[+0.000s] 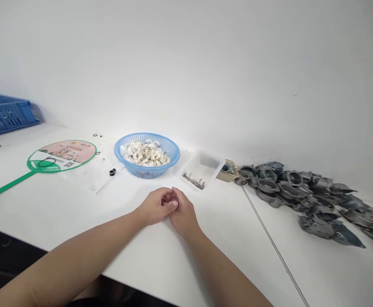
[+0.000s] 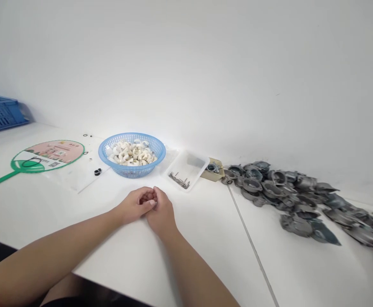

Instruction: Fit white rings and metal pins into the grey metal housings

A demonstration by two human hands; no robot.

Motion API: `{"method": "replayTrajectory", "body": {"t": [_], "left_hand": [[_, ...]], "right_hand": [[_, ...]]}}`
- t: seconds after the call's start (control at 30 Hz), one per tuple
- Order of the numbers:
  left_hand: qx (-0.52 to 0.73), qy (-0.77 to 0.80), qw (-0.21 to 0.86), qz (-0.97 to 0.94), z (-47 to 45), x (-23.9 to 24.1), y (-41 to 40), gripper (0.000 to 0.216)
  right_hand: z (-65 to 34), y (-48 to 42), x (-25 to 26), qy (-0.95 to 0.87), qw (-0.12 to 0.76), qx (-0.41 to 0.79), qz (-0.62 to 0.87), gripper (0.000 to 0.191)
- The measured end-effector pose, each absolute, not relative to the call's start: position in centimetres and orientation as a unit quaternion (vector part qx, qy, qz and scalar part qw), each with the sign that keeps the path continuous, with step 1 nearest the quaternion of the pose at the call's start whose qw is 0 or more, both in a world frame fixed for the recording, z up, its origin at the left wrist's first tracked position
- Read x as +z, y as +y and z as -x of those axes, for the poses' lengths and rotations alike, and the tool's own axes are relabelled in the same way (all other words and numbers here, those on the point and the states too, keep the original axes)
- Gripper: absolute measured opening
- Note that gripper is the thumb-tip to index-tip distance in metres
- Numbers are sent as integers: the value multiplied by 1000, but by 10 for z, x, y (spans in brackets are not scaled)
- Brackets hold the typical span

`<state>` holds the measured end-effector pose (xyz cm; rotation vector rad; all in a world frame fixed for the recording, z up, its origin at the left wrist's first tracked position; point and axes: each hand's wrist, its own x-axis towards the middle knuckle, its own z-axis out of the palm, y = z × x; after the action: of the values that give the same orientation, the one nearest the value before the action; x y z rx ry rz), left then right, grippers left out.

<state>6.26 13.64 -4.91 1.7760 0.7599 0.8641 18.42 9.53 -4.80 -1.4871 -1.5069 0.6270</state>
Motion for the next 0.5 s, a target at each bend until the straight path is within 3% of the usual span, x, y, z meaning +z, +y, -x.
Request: {"method": "replayTrajectory", "body": {"t": [0.2,0.5], "left_hand": [[368,255,517,-729,-62,-49,137,46],[370,231,512,-740,-63,-48,139,49]], "right_hand": [[-182,92,-48,-616,416,246,622,75],[-186,93,-52,-618,445,266,591,72]]}}
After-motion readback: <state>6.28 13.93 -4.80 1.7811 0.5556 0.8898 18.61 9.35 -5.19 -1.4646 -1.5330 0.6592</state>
